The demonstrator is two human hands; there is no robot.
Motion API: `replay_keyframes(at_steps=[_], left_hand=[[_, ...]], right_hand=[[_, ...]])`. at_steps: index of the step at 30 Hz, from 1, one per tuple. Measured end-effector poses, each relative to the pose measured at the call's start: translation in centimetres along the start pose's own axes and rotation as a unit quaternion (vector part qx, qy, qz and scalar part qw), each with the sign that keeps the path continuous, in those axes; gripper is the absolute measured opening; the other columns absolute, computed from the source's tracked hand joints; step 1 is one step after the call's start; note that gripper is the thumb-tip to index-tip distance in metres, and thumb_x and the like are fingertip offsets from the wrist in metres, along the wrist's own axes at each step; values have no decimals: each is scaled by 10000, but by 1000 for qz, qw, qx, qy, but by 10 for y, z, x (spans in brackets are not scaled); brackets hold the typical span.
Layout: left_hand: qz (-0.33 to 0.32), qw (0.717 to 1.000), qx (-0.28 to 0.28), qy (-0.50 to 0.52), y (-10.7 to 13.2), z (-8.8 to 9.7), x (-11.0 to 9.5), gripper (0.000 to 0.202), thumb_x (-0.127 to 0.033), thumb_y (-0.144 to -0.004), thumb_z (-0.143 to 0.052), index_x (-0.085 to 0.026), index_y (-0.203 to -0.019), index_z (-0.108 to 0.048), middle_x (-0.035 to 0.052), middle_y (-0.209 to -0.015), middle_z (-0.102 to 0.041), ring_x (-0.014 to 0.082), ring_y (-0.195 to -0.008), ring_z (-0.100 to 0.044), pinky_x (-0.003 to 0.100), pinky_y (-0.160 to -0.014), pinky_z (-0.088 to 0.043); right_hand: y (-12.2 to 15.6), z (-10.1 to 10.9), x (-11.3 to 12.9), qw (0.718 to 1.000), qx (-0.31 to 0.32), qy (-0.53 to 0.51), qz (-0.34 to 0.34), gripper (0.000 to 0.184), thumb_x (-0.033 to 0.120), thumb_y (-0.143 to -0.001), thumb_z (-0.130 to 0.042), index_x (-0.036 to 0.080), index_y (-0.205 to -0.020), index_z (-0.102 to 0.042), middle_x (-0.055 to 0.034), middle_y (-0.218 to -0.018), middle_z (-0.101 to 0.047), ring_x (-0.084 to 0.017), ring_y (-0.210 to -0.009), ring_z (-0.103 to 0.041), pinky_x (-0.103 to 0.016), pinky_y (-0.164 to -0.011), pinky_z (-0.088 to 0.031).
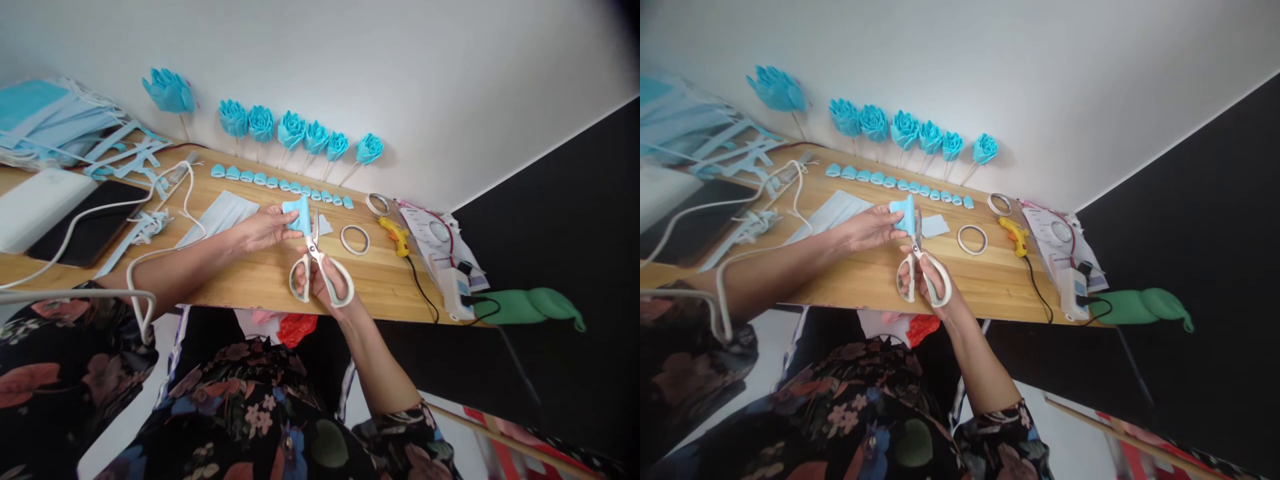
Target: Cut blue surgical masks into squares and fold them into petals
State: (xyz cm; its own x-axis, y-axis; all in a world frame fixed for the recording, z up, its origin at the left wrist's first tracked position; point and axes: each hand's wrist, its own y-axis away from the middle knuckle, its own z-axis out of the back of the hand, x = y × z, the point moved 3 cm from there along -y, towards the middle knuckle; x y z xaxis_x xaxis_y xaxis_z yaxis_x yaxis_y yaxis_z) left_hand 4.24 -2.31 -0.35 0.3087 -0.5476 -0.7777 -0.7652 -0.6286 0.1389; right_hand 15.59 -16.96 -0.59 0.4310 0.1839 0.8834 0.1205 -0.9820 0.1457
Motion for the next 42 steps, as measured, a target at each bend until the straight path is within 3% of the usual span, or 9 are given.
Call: replay_keyframes(at_steps=[16,22,25,28,30,33,36,40,42], left_hand=[[-30,999,-19,16,-2,-1,-1,73,-118,-905,-675,-96,-848,-714,54,-815,-759,129,-753,-728,230,-732,-622],[-77,996,-42,-9,-5,7,-12,108,-144,-904,-679,-113,-1007,-690,55,-830,-753,133,-739,-726,213,-678,-609],[-99,993,-60,-35,-6,14,-18,198,-162,-879,-707,-127,-1070,-668,39,-811,-736,126,-681,-705,190,-576,-577],[-96,988,-52,-109,-4,14,-17,416,-183,-821,-761,-144,-1217,-638,15,-764,-704,124,-597,-659,175,-445,-493],[-94,977,-41,-184,-2,10,-13,601,-194,-785,-788,-156,-1349,-585,-22,-680,-658,103,-496,-583,175,-399,-433],[-95,957,-28,-272,1,3,-9,854,-187,-737,-807,-168,-1508,-442,-86,-541,-546,77,-392,-464,181,-396,-396],[-95,951,-18,-294,4,-1,-9,972,-172,-699,-809,-172,-1561,-359,-91,-525,-538,78,-395,-458,185,-432,-418],[-81,950,10,-301,7,-6,-6,1013,-193,-736,-783,-214,-1602,-259,-65,-567,-607,99,-431,-518,198,-485,-453],[-82,946,25,-313,8,-7,-4,1022,-214,-769,-764,-233,-1618,-195,-68,-567,-606,102,-435,-525,198,-487,-449]], right_hand=[[1,-5,-3,997,-42,-52,39,484,653,-858,-603,265,-1144,-628,-15,-809,-558,-156,-631,-496,-298,-569,-460],[23,13,3,992,-26,127,-9,525,583,-844,-664,246,-1244,-614,-25,-860,-610,-146,-640,-537,-289,-580,-440],[37,41,28,919,-112,378,-11,574,424,-786,-750,244,-1305,-584,-49,-962,-673,-197,-825,-629,-335,-749,-492],[43,71,62,728,-181,661,24,507,279,-801,-686,223,-1297,-598,-103,-1079,-710,-276,-994,-642,-424,-892,-472],[41,88,78,621,-160,767,16,492,232,-802,-654,195,-1291,-615,-134,-1077,-723,-311,-1000,-644,-438,-874,-472],[36,99,92,570,-109,814,6,403,259,-815,-663,222,-1216,-673,-112,-990,-752,-300,-912,-666,-397,-801,-486],[25,84,104,588,-133,795,74,314,334,-862,-655,226,-1152,-710,-118,-1013,-756,-305,-950,-670,-409,-833,-489],[-7,44,97,736,-104,654,141,350,430,-943,-579,224,-1204,-688,-88,-1102,-748,-262,-1004,-679,-417,-918,-484],[-27,28,87,779,-89,598,167,365,459,-926,-605,227,-1193,-695,-80,-1092,-747,-241,-977,-678,-403,-910,-486]])
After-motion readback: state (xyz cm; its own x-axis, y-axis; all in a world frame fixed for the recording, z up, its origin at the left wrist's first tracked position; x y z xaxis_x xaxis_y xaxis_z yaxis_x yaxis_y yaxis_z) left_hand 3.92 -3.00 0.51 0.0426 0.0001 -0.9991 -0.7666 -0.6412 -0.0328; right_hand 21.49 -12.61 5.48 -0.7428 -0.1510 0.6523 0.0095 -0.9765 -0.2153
